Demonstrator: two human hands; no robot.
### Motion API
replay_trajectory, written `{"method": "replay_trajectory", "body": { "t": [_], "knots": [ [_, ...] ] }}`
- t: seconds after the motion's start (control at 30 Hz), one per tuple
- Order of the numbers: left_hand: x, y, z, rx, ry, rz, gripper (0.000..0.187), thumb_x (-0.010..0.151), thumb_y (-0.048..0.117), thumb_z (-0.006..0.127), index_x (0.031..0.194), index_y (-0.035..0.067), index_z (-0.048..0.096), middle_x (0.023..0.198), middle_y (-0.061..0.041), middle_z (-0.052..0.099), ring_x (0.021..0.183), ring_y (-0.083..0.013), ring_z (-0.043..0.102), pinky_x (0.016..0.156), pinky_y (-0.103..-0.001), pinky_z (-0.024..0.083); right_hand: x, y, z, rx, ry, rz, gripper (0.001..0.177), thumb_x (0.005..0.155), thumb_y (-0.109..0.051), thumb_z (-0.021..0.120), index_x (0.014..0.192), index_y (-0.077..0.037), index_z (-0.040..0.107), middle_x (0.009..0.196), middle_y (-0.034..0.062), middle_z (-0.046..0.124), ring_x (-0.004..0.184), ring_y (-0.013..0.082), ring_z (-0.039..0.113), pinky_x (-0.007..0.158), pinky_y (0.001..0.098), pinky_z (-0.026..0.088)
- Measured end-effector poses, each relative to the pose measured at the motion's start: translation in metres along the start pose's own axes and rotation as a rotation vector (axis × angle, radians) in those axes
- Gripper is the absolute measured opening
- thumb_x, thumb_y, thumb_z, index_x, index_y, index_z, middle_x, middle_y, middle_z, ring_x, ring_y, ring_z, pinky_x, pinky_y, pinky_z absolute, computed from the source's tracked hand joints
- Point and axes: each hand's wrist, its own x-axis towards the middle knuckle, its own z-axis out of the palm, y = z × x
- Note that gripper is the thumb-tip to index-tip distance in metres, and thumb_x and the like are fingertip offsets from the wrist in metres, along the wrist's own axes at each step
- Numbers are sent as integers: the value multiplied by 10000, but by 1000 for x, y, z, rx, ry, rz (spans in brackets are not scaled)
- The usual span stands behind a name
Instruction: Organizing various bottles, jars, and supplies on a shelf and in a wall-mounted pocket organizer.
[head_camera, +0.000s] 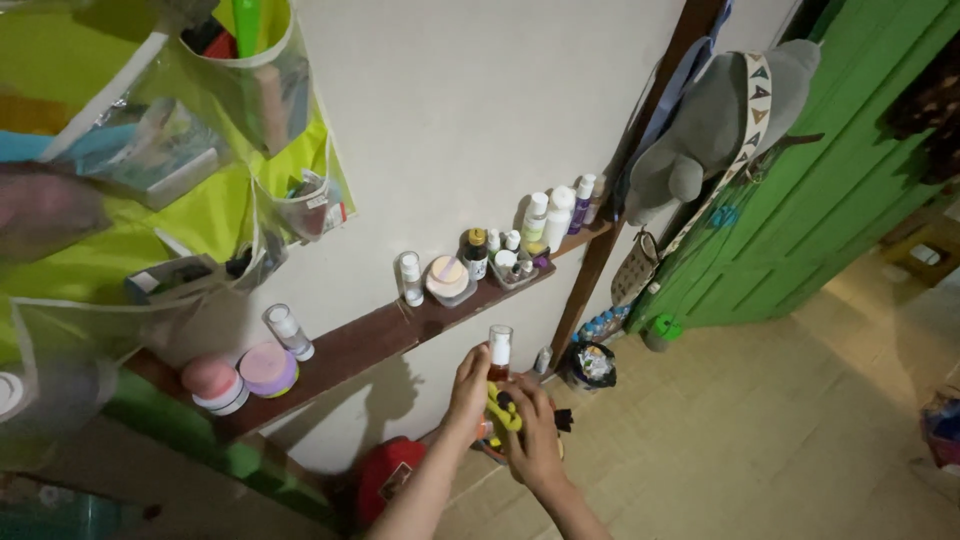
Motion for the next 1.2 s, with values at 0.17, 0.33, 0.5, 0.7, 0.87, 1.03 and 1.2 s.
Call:
{"method": "replay_trajectory", "body": {
  "t": [0.17,0.33,0.5,0.7,0.87,1.03,1.2],
  "knots": [
    [-18,35,8,178,-30,-90,547,1022,517,397,1124,50,663,921,-55,610,824,-138,547,739,-296,437,11,4,3,3,134,23,584,787,16,529,1367,-42,555,1350,174,522,1216,346,573,1033,426,480],
    [-30,48,11,204,-89,-125,546,1008,555,432,1050,70,681,899,-31,637,794,-111,544,697,-265,438,32,0,-5,1,196,50,635,741,47,498,1367,-46,556,1348,189,513,1261,374,531,1075,441,435],
    [-33,41,9,229,-194,-95,450,938,368,670,1260,53,697,1037,-56,716,949,-133,634,866,-265,493,52,-14,-18,13,285,57,491,886,-5,599,1373,-35,543,1305,160,530,1215,315,562,1033,408,470],
    [-42,56,11,294,-225,-348,377,981,281,623,1328,134,644,1113,-39,711,958,-139,665,721,-297,556,55,6,-20,96,317,175,425,965,-114,552,1377,-13,528,1303,150,589,1155,289,601,998,372,479],
    [-38,52,10,299,-142,-299,487,997,212,590,1481,166,564,1221,-50,690,1084,-148,657,907,-306,553,41,32,-8,224,225,283,466,976,-138,573,1419,-9,501,1346,147,608,1179,256,613,1016,349,492],
    [-24,34,0,108,-75,-249,514,1049,192,452,1557,117,446,1319,-113,667,1207,-214,650,1078,-396,526,20,58,16,208,108,315,494,966,-157,618,1436,-56,506,1342,122,637,1169,239,651,1001,347,523],
    [12,-23,-28,-503,-85,-64,269,1053,122,558,1289,-6,579,1097,-120,643,841,-127,539,781,-263,451,-7,76,31,222,58,405,567,938,-174,662,1464,-54,487,1380,138,626,1221,251,641,1025,348,514]
  ]
}}
